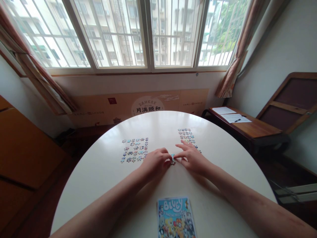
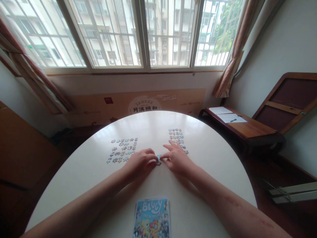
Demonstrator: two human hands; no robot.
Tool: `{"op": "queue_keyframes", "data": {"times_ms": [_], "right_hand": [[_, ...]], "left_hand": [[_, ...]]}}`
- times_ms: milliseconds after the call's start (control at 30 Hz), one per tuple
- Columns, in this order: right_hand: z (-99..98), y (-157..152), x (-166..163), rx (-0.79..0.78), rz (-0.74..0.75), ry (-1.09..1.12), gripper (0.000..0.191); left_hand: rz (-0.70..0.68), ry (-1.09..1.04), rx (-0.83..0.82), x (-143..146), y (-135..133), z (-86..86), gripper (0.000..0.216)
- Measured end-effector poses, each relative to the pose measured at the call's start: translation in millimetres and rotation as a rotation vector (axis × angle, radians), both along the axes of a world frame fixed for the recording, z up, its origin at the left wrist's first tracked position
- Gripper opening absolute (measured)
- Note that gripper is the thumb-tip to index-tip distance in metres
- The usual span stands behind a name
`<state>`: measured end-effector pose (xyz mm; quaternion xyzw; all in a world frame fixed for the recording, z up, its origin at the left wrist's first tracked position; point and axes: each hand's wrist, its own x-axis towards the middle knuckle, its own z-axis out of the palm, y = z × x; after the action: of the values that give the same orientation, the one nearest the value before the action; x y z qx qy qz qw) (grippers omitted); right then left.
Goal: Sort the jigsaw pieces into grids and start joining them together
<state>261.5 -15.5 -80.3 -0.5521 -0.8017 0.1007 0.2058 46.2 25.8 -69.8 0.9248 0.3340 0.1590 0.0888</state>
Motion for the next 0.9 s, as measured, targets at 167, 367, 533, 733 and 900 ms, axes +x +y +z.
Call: {"op": "queue_keyframes", "data": {"times_ms": [167,367,533,733,900], "right_hand": [[0.2,-0.1,-0.4,-0.018,0.001,-0.003,0.03],[2.9,-1.2,-1.3,-0.041,-0.007,-0.011,0.031],[3.4,-1.6,-1.5,-0.036,-0.009,-0.016,0.033],[2.8,-2.2,-1.2,-0.031,-0.006,-0.013,0.032],[2.8,-2.6,-1.4,-0.028,-0.014,-0.004,0.034]], "left_hand": [[0.012,0.048,0.079,3.2,-3.7,1.9,0.017],[-0.024,0.088,0.17,6.5,-7.4,3.7,0.017],[-0.051,0.106,0.197,5.7,-9.1,6.1,0.017],[-0.061,0.059,0.187,4.4,-6.1,1.0,0.016],[-0.071,0.019,0.182,3.8,-4.3,-2.7,0.016]]}}
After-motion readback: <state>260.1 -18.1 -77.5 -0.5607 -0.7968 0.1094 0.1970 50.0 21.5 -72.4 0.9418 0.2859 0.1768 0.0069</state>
